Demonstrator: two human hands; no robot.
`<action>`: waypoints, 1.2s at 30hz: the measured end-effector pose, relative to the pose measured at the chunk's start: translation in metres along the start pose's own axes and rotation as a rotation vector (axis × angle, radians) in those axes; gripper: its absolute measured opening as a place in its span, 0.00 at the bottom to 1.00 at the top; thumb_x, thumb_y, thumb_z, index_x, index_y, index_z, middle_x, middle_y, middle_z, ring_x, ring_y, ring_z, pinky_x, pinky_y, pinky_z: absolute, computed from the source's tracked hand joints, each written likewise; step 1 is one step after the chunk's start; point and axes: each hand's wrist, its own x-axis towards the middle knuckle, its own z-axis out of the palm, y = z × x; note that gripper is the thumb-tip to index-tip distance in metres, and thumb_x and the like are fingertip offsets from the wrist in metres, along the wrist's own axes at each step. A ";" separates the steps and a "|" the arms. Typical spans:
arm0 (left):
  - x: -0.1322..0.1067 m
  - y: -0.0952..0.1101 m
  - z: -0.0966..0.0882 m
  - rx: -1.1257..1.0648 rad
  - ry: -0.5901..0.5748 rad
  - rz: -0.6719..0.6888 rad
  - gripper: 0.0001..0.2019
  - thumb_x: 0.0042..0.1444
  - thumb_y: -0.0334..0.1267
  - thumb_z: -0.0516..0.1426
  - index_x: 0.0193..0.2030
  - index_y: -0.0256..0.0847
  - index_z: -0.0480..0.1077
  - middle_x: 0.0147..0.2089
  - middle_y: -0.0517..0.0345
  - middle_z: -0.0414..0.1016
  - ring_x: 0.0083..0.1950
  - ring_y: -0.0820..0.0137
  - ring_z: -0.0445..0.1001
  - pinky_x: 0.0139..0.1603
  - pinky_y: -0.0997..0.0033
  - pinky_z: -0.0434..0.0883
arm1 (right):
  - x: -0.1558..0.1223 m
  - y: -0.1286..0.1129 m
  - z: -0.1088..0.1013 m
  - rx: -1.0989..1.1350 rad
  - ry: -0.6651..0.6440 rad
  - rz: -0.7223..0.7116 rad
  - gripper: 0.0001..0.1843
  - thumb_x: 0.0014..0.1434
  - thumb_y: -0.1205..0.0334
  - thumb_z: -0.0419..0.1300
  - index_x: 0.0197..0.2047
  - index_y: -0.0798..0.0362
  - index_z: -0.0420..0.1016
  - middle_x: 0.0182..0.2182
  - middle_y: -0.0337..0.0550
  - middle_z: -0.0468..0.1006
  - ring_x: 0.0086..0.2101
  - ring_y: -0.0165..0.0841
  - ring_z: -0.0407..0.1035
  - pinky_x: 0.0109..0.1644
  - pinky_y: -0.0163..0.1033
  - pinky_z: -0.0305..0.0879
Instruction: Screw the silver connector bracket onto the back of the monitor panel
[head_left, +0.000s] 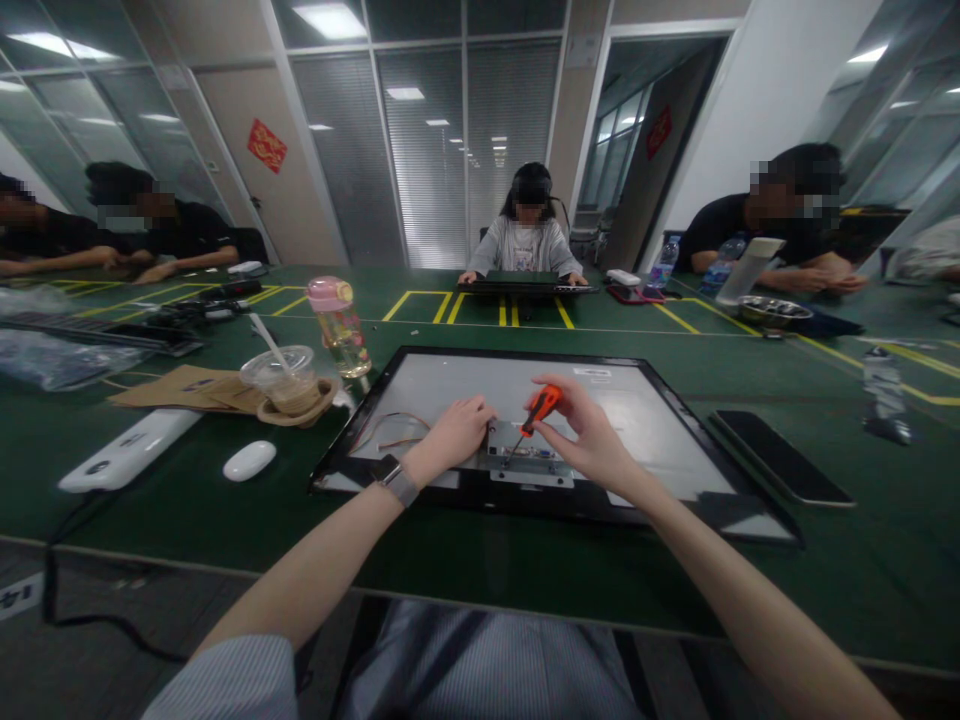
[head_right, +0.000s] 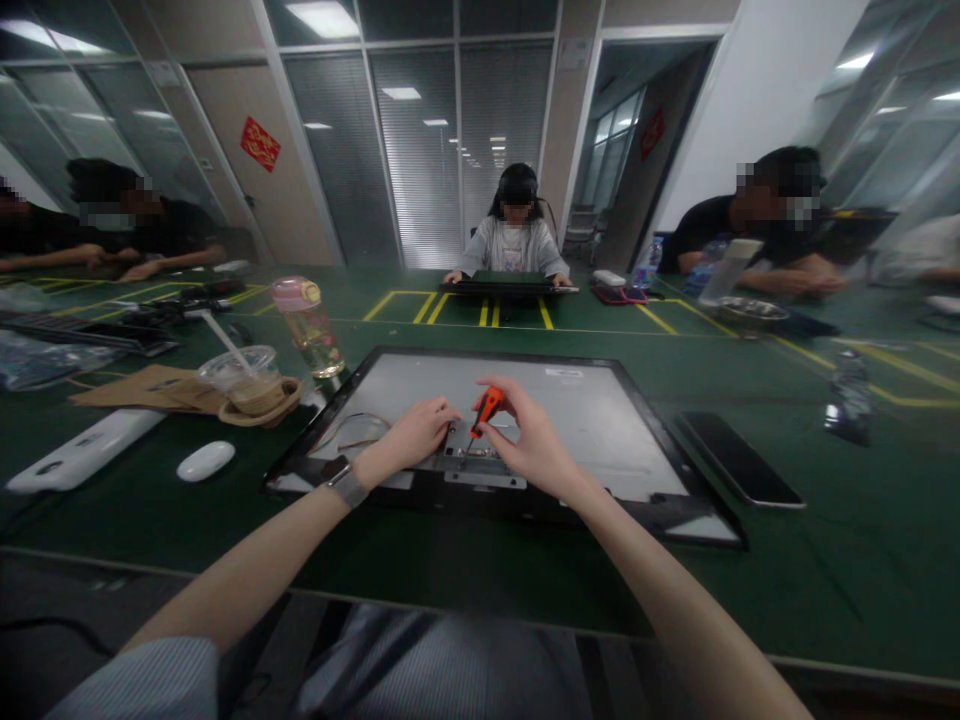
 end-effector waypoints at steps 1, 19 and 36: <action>0.000 0.000 0.000 0.003 -0.001 0.001 0.15 0.68 0.29 0.48 0.54 0.40 0.73 0.48 0.49 0.71 0.50 0.62 0.73 0.52 0.62 0.70 | -0.001 -0.002 0.001 0.004 -0.003 0.000 0.25 0.62 0.69 0.60 0.60 0.46 0.63 0.40 0.44 0.79 0.42 0.39 0.77 0.53 0.50 0.74; -0.001 0.002 -0.002 0.014 -0.005 0.004 0.15 0.69 0.30 0.47 0.53 0.40 0.73 0.48 0.49 0.72 0.49 0.62 0.73 0.51 0.63 0.70 | -0.002 0.002 0.004 0.118 -0.056 0.007 0.24 0.64 0.68 0.59 0.61 0.44 0.61 0.50 0.49 0.75 0.44 0.37 0.76 0.51 0.48 0.75; -0.001 0.003 -0.004 0.021 -0.021 -0.003 0.15 0.69 0.29 0.48 0.54 0.40 0.73 0.50 0.49 0.72 0.50 0.61 0.74 0.52 0.61 0.70 | -0.003 0.002 0.000 -0.036 -0.057 -0.044 0.26 0.62 0.70 0.59 0.62 0.45 0.59 0.50 0.49 0.77 0.45 0.39 0.76 0.53 0.49 0.72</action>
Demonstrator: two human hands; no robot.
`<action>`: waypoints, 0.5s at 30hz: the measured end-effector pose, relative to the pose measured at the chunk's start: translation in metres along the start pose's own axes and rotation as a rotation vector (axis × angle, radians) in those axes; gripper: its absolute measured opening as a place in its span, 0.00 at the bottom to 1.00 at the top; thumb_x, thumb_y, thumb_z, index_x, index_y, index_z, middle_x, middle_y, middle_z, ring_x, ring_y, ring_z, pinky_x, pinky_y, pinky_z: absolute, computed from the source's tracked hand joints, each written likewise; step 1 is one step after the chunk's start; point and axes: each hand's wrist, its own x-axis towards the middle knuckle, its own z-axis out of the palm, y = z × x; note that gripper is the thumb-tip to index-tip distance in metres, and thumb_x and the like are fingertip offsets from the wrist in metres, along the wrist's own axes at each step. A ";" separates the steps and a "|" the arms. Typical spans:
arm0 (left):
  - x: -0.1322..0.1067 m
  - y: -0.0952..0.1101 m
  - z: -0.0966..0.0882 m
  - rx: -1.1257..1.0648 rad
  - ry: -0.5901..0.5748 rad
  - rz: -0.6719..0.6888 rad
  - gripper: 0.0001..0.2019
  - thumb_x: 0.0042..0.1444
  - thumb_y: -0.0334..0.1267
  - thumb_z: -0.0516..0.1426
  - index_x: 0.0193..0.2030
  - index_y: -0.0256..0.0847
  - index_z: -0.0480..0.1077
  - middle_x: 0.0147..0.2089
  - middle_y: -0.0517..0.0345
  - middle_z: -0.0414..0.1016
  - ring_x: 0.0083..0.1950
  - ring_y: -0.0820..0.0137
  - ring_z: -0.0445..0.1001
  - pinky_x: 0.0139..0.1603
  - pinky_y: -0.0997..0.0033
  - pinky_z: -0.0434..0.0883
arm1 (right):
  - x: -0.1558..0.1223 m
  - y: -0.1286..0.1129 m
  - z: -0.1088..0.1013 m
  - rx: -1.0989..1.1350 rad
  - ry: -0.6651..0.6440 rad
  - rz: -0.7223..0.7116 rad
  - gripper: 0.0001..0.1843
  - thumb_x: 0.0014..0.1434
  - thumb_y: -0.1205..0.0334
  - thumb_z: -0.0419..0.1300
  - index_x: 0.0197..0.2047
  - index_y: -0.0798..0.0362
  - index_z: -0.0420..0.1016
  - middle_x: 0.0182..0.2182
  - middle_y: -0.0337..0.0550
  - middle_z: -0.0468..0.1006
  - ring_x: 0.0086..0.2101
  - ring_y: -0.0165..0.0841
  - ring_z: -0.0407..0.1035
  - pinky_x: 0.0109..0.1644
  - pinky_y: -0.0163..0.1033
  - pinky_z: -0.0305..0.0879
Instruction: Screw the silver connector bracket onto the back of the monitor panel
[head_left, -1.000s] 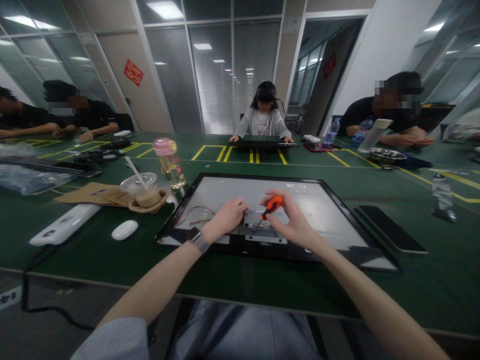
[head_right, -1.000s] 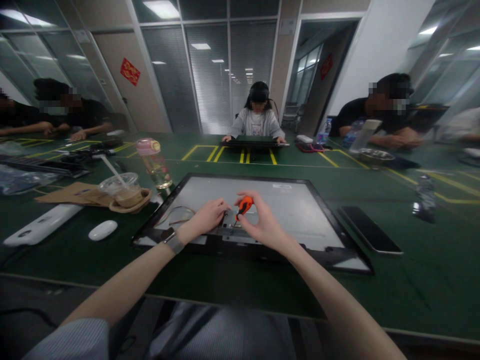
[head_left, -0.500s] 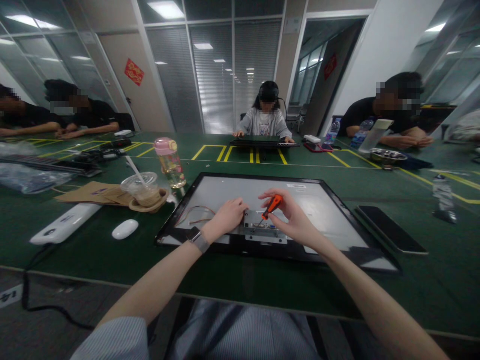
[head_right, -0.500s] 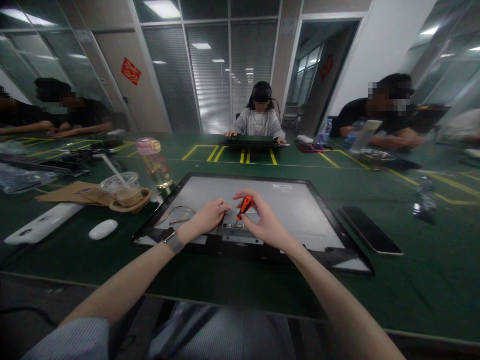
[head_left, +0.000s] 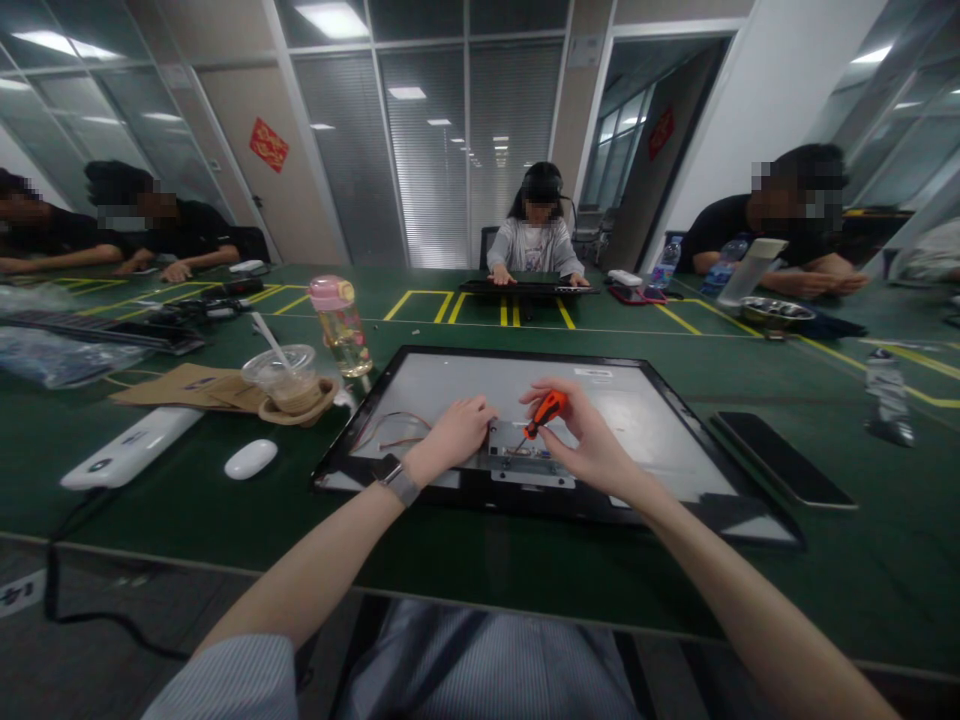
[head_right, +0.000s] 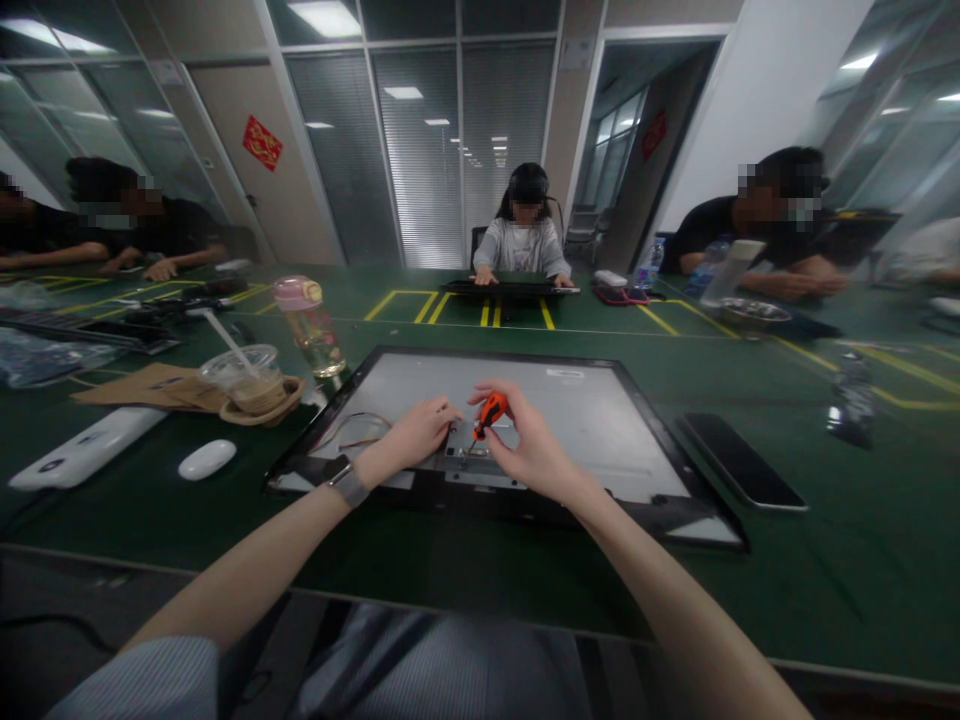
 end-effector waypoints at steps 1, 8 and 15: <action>0.000 0.000 0.000 -0.002 0.000 0.002 0.15 0.69 0.29 0.48 0.55 0.40 0.73 0.50 0.49 0.72 0.50 0.61 0.74 0.52 0.62 0.70 | 0.000 0.001 0.000 -0.020 -0.004 0.001 0.26 0.63 0.69 0.60 0.61 0.46 0.60 0.50 0.49 0.77 0.44 0.39 0.76 0.53 0.49 0.72; 0.000 -0.001 0.001 -0.019 0.009 0.004 0.15 0.68 0.29 0.48 0.54 0.40 0.73 0.50 0.49 0.71 0.51 0.62 0.73 0.53 0.62 0.70 | 0.001 0.004 -0.006 -0.130 0.024 0.108 0.26 0.62 0.63 0.64 0.61 0.48 0.62 0.36 0.42 0.79 0.37 0.40 0.77 0.47 0.48 0.73; 0.000 -0.002 0.002 -0.003 0.015 0.019 0.15 0.69 0.30 0.48 0.54 0.39 0.73 0.48 0.49 0.71 0.49 0.62 0.73 0.52 0.62 0.71 | 0.001 -0.002 0.000 0.027 -0.031 0.020 0.31 0.63 0.70 0.57 0.65 0.45 0.53 0.46 0.46 0.75 0.39 0.35 0.76 0.46 0.44 0.75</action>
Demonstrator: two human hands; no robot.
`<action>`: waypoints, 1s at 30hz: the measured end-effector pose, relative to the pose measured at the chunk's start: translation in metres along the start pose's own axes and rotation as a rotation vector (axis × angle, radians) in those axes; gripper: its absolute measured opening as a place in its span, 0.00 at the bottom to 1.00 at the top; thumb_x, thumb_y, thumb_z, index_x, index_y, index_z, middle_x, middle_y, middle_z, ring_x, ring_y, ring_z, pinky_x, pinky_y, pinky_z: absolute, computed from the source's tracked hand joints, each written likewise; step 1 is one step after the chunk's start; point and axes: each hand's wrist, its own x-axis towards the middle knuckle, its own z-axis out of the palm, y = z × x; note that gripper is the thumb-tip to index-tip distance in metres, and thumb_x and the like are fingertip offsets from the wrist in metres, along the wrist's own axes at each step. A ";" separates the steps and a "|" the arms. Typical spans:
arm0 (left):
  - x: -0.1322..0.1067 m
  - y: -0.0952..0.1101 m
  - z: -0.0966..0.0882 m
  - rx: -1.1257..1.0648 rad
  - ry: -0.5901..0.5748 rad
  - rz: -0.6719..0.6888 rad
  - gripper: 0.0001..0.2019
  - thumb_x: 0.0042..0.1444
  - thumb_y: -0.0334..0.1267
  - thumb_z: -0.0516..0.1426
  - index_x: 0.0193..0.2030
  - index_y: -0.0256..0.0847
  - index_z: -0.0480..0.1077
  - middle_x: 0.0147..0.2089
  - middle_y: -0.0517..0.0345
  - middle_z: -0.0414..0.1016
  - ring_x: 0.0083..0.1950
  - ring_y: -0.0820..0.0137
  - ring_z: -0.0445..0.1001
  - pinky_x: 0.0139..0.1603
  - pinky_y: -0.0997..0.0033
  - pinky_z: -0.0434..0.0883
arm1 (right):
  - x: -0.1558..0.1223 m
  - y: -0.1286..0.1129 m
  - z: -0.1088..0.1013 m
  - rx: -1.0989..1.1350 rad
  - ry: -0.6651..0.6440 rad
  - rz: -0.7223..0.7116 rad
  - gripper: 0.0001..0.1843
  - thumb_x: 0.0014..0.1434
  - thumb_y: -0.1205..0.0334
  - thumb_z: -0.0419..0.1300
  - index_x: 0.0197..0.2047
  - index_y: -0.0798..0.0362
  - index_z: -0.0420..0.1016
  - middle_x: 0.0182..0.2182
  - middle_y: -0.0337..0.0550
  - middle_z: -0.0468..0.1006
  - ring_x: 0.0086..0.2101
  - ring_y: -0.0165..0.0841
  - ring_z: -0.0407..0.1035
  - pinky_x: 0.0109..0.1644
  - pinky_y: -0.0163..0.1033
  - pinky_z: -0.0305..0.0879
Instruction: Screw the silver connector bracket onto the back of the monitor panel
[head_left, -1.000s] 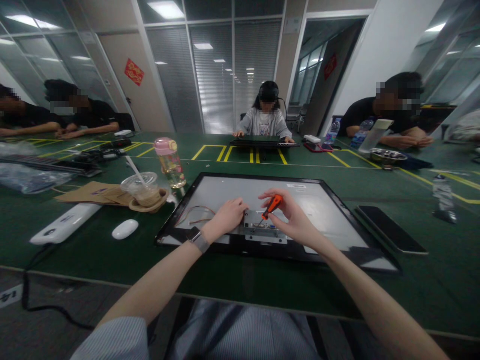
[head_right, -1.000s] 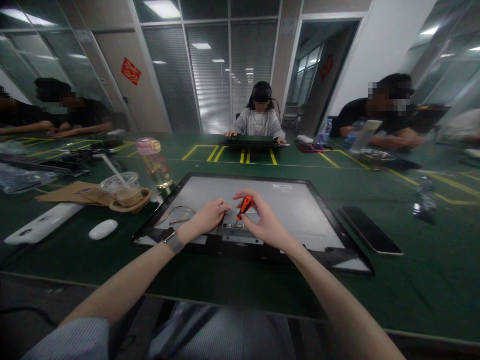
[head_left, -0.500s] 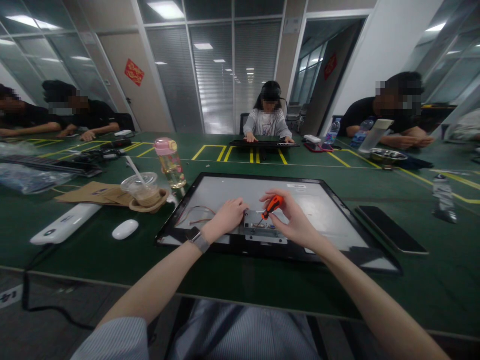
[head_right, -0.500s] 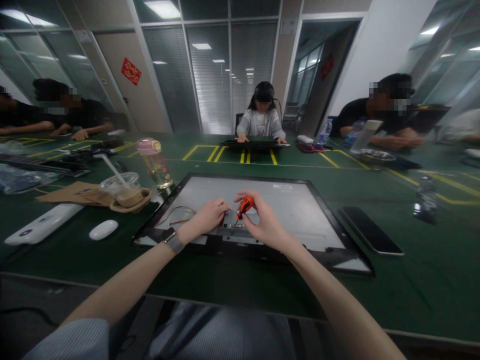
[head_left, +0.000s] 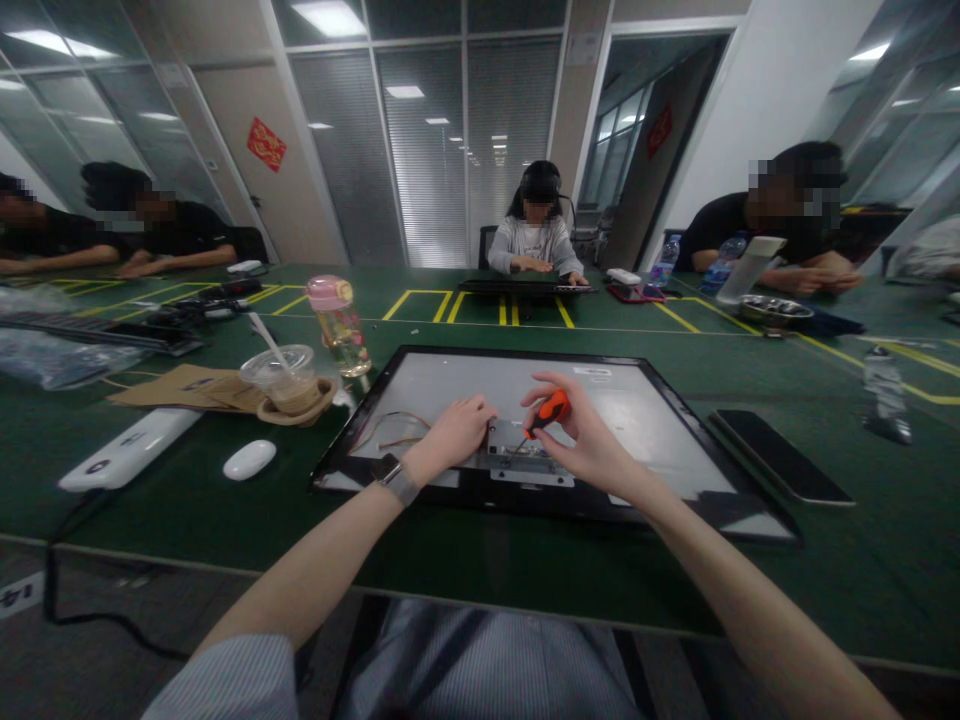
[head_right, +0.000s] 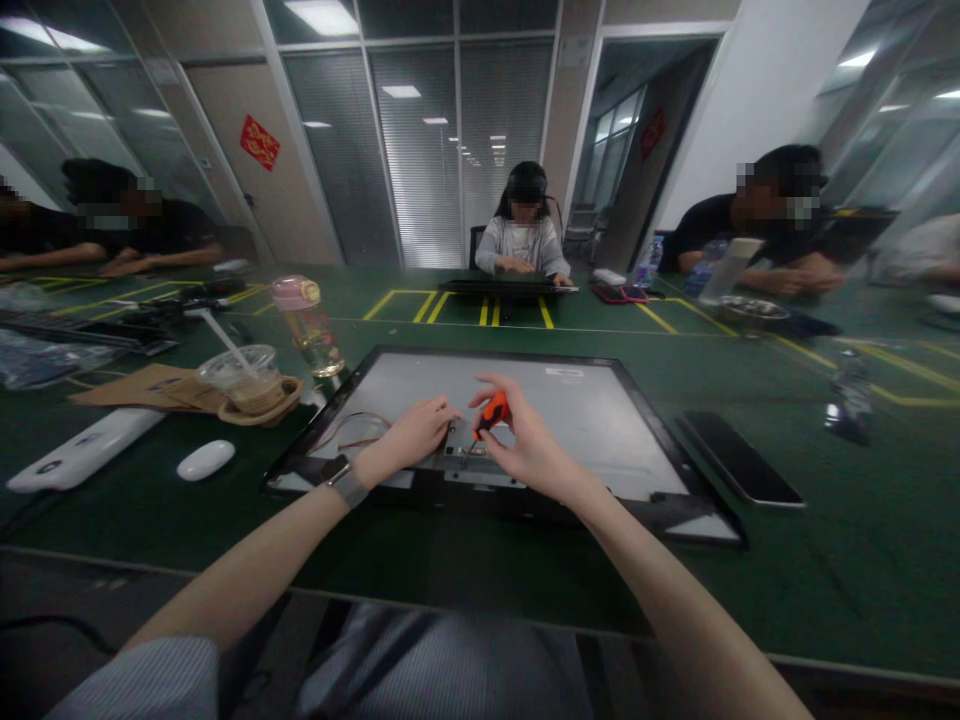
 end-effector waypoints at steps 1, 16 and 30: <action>0.000 0.000 0.000 0.002 -0.003 0.001 0.15 0.69 0.30 0.48 0.54 0.39 0.73 0.48 0.49 0.71 0.49 0.62 0.73 0.52 0.62 0.71 | 0.000 0.000 0.000 -0.010 -0.006 -0.005 0.31 0.63 0.70 0.58 0.66 0.45 0.52 0.46 0.47 0.74 0.39 0.35 0.76 0.46 0.45 0.75; 0.001 -0.003 0.005 -0.008 0.018 -0.003 0.16 0.69 0.30 0.48 0.56 0.39 0.72 0.50 0.48 0.72 0.51 0.61 0.73 0.54 0.61 0.71 | 0.002 0.007 -0.010 -0.043 0.037 0.104 0.33 0.62 0.64 0.62 0.66 0.47 0.55 0.37 0.41 0.75 0.38 0.38 0.75 0.52 0.51 0.74; 0.000 -0.001 0.001 -0.011 -0.007 -0.019 0.15 0.68 0.30 0.48 0.56 0.40 0.72 0.50 0.49 0.72 0.51 0.61 0.73 0.53 0.62 0.70 | 0.004 0.002 -0.013 -0.017 0.032 0.094 0.26 0.63 0.64 0.62 0.63 0.46 0.62 0.42 0.44 0.77 0.42 0.38 0.75 0.53 0.50 0.74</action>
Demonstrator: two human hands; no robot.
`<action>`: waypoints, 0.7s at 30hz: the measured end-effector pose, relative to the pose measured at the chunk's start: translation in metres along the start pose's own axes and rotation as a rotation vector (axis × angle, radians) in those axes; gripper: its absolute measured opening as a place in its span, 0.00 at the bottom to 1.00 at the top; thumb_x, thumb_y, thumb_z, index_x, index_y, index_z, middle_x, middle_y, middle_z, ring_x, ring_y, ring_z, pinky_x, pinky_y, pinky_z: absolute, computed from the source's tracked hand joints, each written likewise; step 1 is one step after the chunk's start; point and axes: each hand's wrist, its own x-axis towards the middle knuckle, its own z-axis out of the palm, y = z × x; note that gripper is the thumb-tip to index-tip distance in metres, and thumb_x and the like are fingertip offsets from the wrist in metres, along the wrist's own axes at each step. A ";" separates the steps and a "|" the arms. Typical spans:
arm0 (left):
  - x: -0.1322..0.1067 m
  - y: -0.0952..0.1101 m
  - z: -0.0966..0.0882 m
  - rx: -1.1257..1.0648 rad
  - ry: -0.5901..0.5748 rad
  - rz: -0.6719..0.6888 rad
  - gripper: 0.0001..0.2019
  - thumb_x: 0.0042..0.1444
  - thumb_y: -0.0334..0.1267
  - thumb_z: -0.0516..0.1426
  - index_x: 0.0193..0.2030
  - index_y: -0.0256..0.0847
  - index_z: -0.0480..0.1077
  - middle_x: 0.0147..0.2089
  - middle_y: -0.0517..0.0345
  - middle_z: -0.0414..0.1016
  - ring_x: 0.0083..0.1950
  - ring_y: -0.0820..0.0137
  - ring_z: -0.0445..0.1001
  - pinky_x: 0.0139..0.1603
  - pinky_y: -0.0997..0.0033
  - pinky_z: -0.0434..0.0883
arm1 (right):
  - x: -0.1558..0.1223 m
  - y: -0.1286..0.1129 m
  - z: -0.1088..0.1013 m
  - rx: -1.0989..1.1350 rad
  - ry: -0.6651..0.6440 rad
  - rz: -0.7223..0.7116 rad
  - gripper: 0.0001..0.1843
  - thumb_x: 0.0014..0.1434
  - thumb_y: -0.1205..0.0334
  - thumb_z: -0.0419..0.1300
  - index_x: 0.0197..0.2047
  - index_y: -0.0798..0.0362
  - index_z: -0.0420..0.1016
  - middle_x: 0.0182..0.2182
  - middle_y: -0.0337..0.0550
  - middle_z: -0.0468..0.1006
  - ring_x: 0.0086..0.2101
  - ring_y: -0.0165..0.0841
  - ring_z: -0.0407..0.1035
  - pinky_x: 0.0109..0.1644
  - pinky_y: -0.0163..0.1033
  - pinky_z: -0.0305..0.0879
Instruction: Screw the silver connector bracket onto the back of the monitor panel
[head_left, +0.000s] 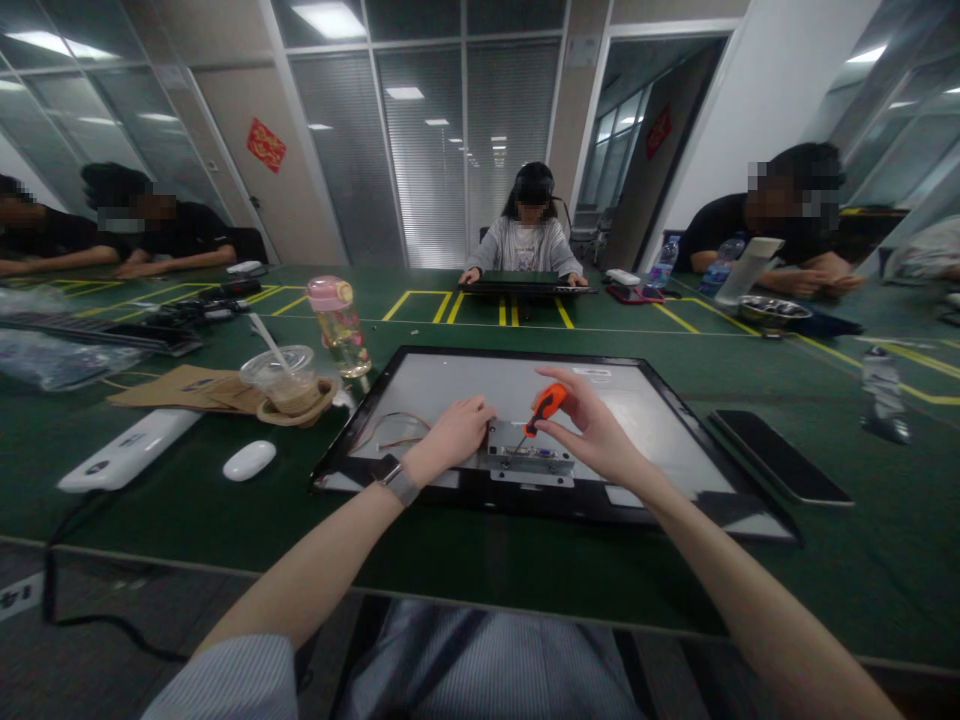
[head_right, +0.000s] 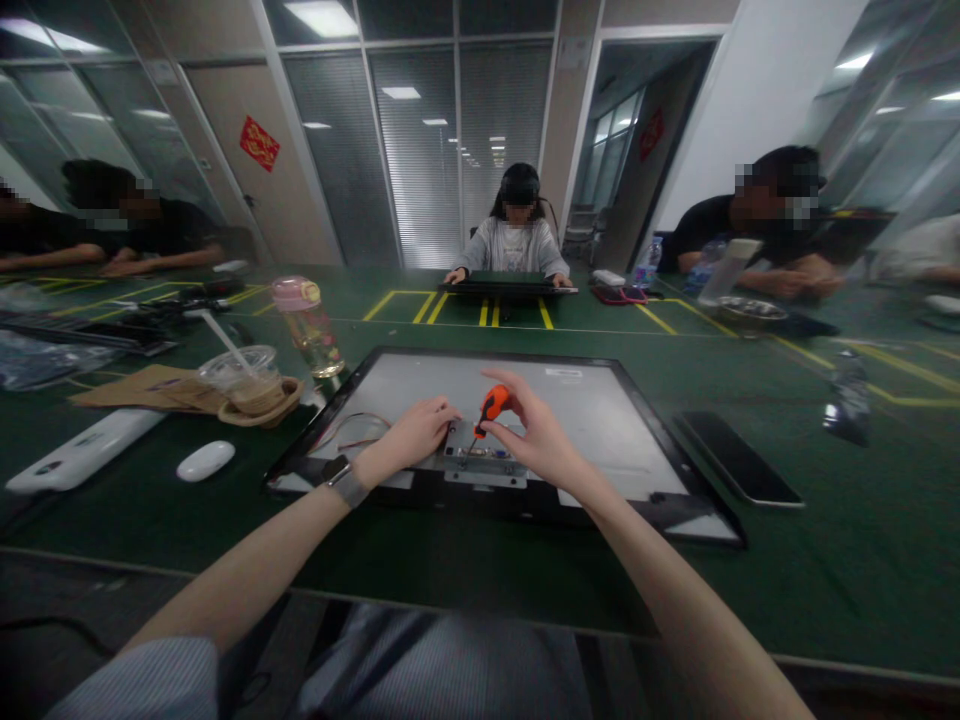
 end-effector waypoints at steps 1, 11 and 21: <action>0.000 0.000 0.000 0.001 -0.003 -0.001 0.15 0.68 0.30 0.48 0.56 0.40 0.72 0.50 0.48 0.72 0.51 0.61 0.73 0.54 0.62 0.70 | 0.000 0.000 0.000 0.037 -0.009 -0.007 0.26 0.63 0.66 0.61 0.63 0.46 0.61 0.43 0.45 0.77 0.44 0.39 0.76 0.54 0.50 0.74; 0.000 -0.001 0.002 0.000 0.007 -0.002 0.16 0.68 0.30 0.48 0.56 0.41 0.72 0.50 0.49 0.72 0.51 0.62 0.73 0.53 0.61 0.70 | 0.000 -0.002 -0.004 -0.104 -0.018 0.010 0.21 0.63 0.60 0.64 0.58 0.46 0.67 0.38 0.42 0.77 0.37 0.39 0.75 0.48 0.49 0.75; 0.000 -0.003 0.005 -0.015 0.031 0.014 0.16 0.69 0.30 0.47 0.56 0.40 0.72 0.51 0.48 0.72 0.51 0.61 0.73 0.54 0.61 0.71 | 0.001 -0.004 -0.010 0.026 -0.084 0.012 0.25 0.62 0.67 0.60 0.60 0.46 0.59 0.42 0.44 0.77 0.43 0.38 0.76 0.57 0.56 0.74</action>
